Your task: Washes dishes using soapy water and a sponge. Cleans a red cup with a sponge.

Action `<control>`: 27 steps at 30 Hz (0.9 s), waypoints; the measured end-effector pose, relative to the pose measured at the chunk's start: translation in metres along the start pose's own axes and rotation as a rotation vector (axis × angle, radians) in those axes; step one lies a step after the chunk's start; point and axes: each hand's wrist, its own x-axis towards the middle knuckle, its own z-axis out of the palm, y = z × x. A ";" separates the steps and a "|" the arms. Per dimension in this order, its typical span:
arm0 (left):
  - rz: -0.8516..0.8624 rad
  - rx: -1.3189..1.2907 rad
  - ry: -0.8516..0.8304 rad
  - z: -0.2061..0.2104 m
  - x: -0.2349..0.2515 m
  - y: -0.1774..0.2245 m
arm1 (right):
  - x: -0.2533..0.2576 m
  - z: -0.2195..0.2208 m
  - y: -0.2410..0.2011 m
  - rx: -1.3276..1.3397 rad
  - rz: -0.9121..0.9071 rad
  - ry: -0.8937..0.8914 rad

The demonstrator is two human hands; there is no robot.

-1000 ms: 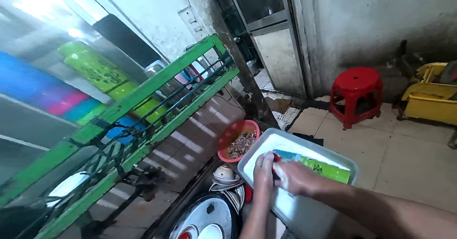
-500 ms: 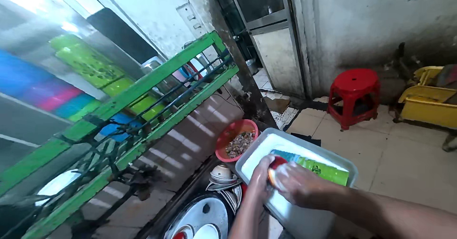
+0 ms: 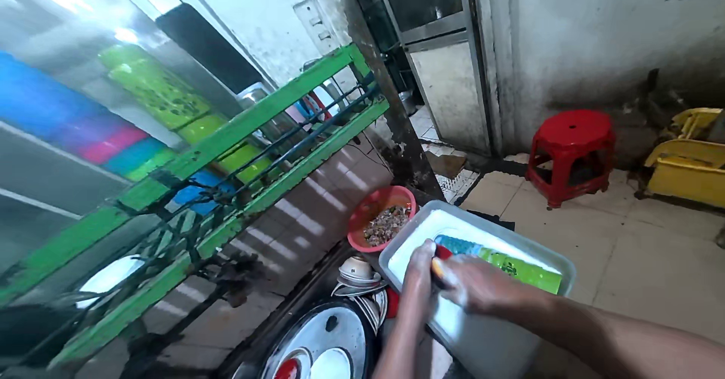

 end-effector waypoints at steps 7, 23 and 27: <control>-0.403 -0.421 -0.105 -0.006 0.001 0.008 | -0.004 -0.035 -0.006 -0.221 -0.209 -0.116; -0.012 -0.025 -0.005 0.006 0.009 0.003 | 0.002 0.000 -0.016 0.167 0.227 0.031; -0.328 -0.048 -0.218 -0.006 0.013 0.021 | -0.013 -0.004 0.005 -0.310 -0.124 -0.110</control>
